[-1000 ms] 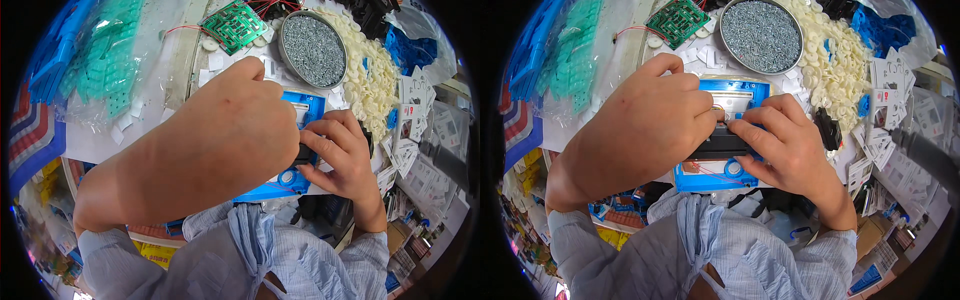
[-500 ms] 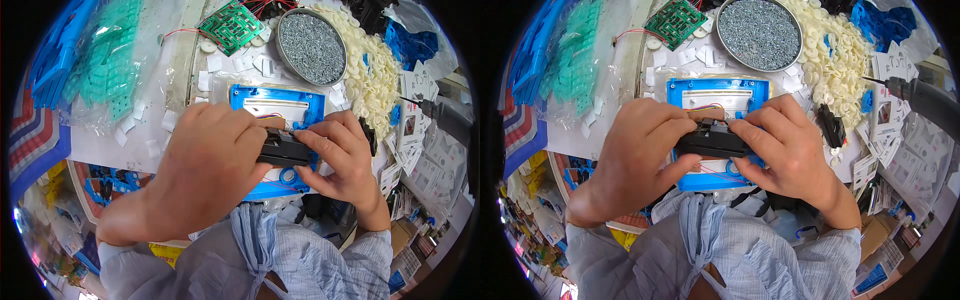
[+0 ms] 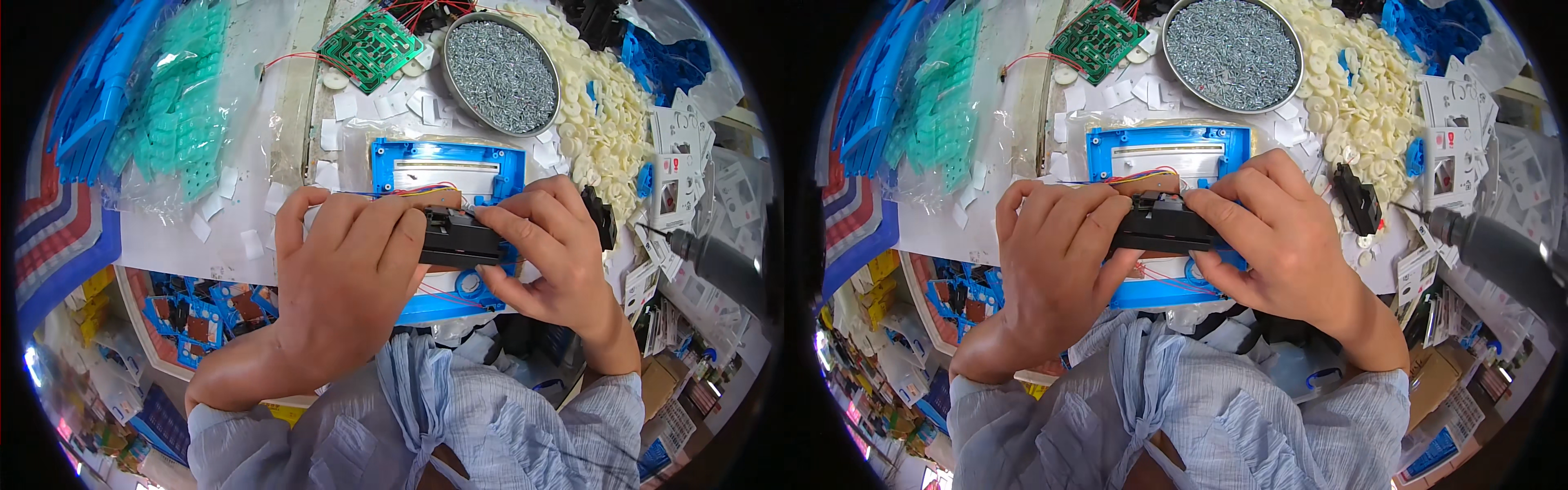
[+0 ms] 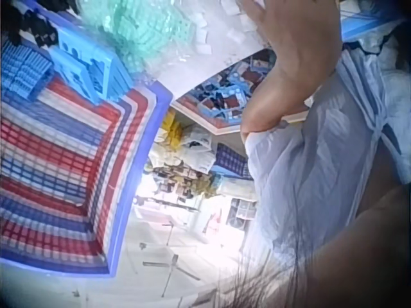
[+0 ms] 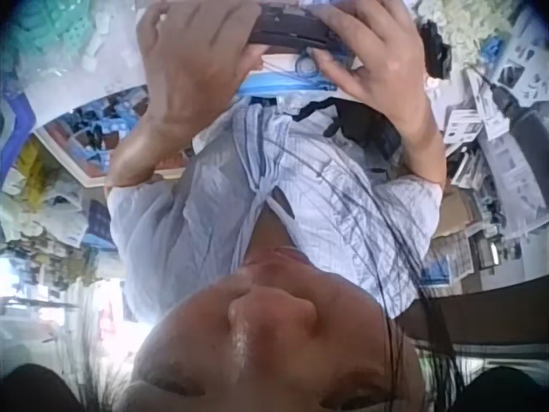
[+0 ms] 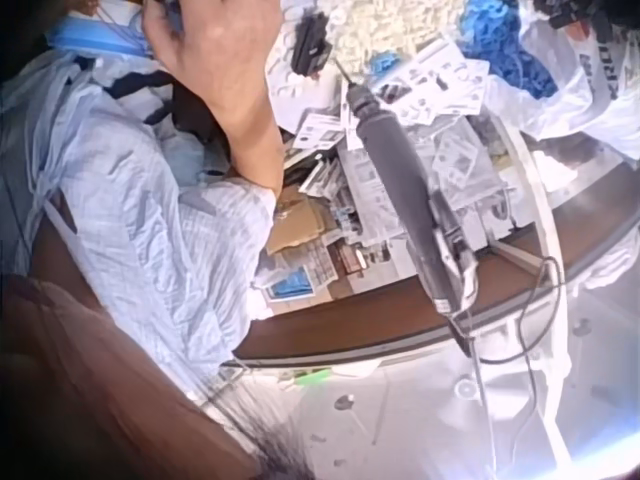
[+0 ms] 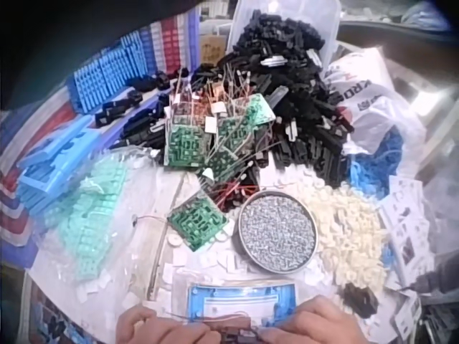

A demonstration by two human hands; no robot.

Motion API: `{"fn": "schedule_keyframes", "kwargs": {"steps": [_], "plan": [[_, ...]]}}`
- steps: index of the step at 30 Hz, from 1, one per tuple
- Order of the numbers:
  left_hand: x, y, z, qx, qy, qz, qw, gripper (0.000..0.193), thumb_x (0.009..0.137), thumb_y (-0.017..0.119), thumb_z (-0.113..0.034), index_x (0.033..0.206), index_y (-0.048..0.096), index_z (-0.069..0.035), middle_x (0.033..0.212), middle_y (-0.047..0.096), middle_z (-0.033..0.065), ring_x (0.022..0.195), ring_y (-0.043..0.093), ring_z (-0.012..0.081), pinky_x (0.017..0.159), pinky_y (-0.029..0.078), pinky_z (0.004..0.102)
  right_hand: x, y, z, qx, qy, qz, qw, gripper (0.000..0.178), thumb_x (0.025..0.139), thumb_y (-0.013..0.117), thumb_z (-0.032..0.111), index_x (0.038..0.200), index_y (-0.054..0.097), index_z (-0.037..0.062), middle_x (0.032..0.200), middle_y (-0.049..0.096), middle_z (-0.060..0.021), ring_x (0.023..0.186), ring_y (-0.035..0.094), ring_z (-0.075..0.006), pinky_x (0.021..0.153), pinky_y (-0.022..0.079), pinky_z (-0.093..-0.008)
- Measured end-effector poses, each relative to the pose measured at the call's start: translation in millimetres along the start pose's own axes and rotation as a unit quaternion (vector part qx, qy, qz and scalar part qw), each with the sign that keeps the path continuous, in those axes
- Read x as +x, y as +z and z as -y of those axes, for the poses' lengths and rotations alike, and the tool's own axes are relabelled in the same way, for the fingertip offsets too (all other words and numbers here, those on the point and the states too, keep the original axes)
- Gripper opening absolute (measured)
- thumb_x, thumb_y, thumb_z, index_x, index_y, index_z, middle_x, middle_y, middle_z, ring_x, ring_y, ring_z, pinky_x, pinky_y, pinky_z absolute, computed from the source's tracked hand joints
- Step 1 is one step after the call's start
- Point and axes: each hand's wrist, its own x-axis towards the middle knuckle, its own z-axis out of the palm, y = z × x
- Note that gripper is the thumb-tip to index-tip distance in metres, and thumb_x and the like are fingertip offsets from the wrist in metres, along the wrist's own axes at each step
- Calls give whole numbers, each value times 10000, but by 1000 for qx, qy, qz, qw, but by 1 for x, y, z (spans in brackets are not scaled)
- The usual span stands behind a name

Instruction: Assembling an electronic device by attaching components and securing parts with an electric screwdriver.

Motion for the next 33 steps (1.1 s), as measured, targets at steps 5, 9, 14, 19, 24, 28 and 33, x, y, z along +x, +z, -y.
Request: {"fn": "schedule_keyframes", "kwargs": {"steps": [5, 9, 14, 19, 24, 28, 33], "plan": [[0, 0, 0, 31, 19, 10, 999, 439, 810, 772, -233, 1172, 654, -15, 1158, 660, 98, 1032, 604, 274, 963, 377, 492, -2, 0, 0, 11, 0, -1, 1000, 512, 641, 822, 117, 1120, 694, -8, 976, 658, -127, 855, 590, -328, 726, 516, -406], [-1, 5, -1, 11, 21, 0, 1000, 455, 799, 780, -215, 1183, 648, -11, 1147, 656, 102, 1032, 599, 274, 960, 376, 489, -6, 0, -1, 19, 1, 0, 1000, 547, 645, 836, 119, 1156, 687, -6, 988, 661, -132, 866, 594, -330, 733, 518, -407], [-5, 8, 3, -5, 23, -4, 1000, 481, 775, 794, -190, 1192, 638, -9, 1152, 646, 101, 1036, 595, 278, 960, 374, 485, -9, -17, 22, -28, 38, -9, 999, 648, 657, 871, 148, 1255, 672, -3, 1013, 668, -140, 868, 613, -330, 748, 521, -405], [-1, -2, 2, 11, 27, 6, 1000, 451, 774, 740, -208, 1169, 634, -18, 1082, 635, 66, 994, 595, 233, 971, 369, 461, -129, -153, 0, -182, -101, -464, 861, 656, 928, 674, 339, 1463, 427, 52, 1254, 556, -193, 1065, 571, -342, 844, 505, -507], [6, 2, -1, -36, 29, 26, 999, 475, 762, 776, -94, 1198, 624, 18, 1152, 626, 175, 1053, 582, 372, 953, 426, 501, -134, -178, -57, 502, -44, -492, 710, 724, 903, 614, 586, 1377, 587, 39, 1344, 655, -148, 1199, 640, -333, 1084, 441, -553], [3, 1, 0, -56, 33, 4, 998, 453, 789, 760, -54, 1205, 608, 38, 1149, 618, 214, 1060, 579, 418, 912, 481, 493, -20, -144, -80, 485, -141, -274, 819, 703, 974, 590, 435, 1500, 374, 21, 1086, 650, -216, 845, 657, -274, 726, 546, -364], [5, 8, -4, -56, 52, -10, 997, 457, 805, 778, -83, 1206, 602, 52, 1143, 617, 205, 1025, 601, 398, 873, 510, 477, 15, -125, -65, 406, -15, -362, 839, 867, 873, 536, 535, 1511, 374, -29, 1030, 559, -134, 847, 585, -257, 780, 473, -378]]}}
